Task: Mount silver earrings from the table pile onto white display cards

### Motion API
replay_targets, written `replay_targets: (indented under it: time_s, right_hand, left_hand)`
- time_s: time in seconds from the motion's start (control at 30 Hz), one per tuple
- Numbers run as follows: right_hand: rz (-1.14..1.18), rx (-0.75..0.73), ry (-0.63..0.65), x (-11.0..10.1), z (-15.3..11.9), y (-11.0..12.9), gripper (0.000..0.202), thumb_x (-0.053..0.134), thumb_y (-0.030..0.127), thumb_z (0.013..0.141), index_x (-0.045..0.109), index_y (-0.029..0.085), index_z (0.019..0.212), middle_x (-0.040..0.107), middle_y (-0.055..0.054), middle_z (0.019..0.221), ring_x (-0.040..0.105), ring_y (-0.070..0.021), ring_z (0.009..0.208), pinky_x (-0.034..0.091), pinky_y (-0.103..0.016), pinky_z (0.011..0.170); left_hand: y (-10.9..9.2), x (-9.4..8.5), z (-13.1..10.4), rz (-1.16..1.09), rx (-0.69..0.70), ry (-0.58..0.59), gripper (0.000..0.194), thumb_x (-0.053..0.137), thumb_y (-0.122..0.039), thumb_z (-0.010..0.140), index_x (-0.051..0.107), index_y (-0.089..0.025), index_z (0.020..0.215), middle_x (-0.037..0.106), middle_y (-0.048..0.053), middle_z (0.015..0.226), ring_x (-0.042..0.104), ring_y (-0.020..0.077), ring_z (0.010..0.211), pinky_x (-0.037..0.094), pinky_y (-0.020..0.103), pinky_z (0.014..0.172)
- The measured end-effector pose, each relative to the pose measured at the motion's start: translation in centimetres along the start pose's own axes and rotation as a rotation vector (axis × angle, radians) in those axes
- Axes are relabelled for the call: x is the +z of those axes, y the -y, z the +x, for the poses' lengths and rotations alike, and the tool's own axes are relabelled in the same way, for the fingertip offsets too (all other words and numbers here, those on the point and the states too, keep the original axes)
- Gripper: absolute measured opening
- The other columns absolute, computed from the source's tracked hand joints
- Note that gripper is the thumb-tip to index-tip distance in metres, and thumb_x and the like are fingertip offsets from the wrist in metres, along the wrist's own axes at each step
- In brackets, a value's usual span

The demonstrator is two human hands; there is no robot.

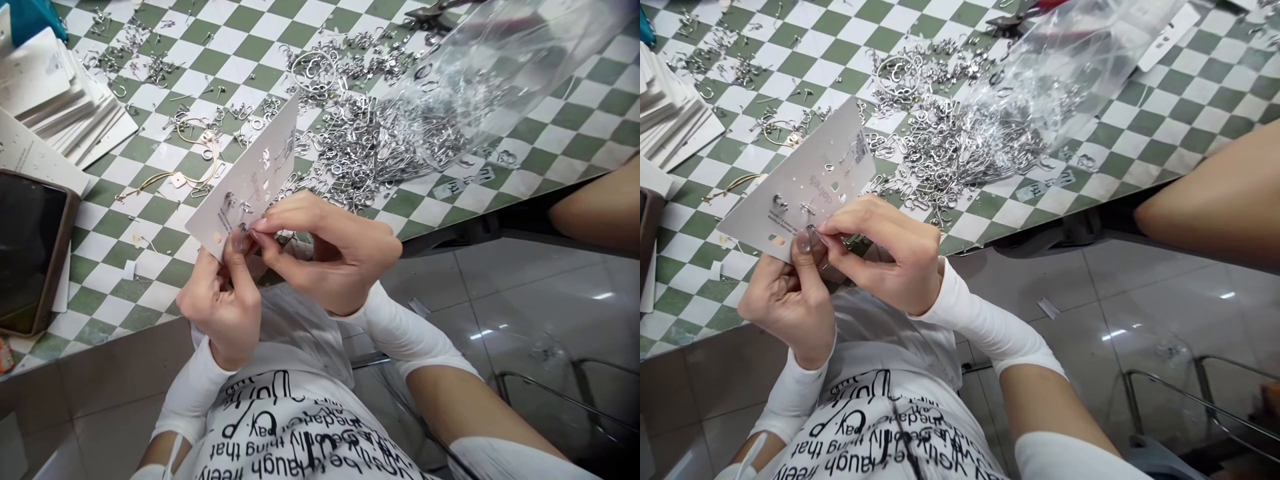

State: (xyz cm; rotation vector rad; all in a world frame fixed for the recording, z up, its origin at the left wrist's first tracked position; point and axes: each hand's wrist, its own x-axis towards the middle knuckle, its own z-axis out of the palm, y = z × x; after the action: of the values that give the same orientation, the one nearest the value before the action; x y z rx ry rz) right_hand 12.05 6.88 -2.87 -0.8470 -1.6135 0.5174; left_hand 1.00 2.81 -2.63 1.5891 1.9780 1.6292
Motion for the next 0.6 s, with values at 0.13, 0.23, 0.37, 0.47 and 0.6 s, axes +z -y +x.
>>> replay_targets:
  time_s: [0.13,0.23,0.37,0.47,0.6]
  right_hand:
    - [0.002,-0.015,-0.019,0.1,-0.1,-0.1,0.019,0.071,0.003,0.085,0.072,0.02,0.094,0.076,0.0,0.086,0.073,-0.0139,0.08,0.065,-0.03,0.075]
    - [0.013,-0.013,-0.02,0.2,-0.1,-0.2,0.02,0.071,0.002,0.084,0.072,0.019,0.094,0.076,-0.001,0.087,0.073,-0.0142,0.08,0.065,-0.031,0.075]
    - [-0.004,0.005,0.0,0.2,0.0,-0.1,0.021,0.069,0.002,0.086,0.071,0.021,0.095,0.077,-0.001,0.088,0.073,-0.014,0.081,0.065,-0.031,0.076]
    - [0.028,0.0,0.018,-0.1,0.3,0.2,0.018,0.069,0.005,0.087,0.072,0.02,0.096,0.077,-0.001,0.089,0.074,-0.015,0.081,0.065,-0.031,0.075]
    - [0.029,-0.01,-0.145,-1.8,1.1,0.1,0.012,0.066,0.018,0.095,0.076,0.024,0.098,0.076,0.0,0.083,0.071,-0.0138,0.069,0.059,-0.03,0.059]
  left_hand:
    - [0.2,0.0,-0.1,0.049,0.053,-0.016,0.008,0.07,-0.014,0.092,0.076,-0.015,0.088,0.077,0.002,0.076,0.07,0.0114,0.061,0.053,0.018,0.059]
    - [0.4,0.0,-0.2,0.074,0.069,-0.01,0.008,0.071,-0.015,0.092,0.076,-0.015,0.086,0.076,0.002,0.073,0.067,0.0102,0.056,0.052,0.018,0.057]
    - [0.3,0.1,-0.1,0.048,0.043,-0.016,0.01,0.068,-0.019,0.093,0.076,-0.016,0.087,0.076,0.002,0.073,0.07,0.0129,0.06,0.055,0.021,0.059]
    - [-0.2,0.0,0.4,-0.091,-0.079,0.026,0.018,0.067,-0.024,0.095,0.073,-0.017,0.08,0.074,0.001,0.07,0.073,0.0152,0.064,0.059,0.022,0.06]
    - [-0.9,-0.8,1.0,-0.431,-0.351,0.206,0.026,0.066,-0.031,0.097,0.062,-0.019,0.075,0.072,0.002,0.073,0.078,0.0222,0.071,0.066,0.029,0.062]
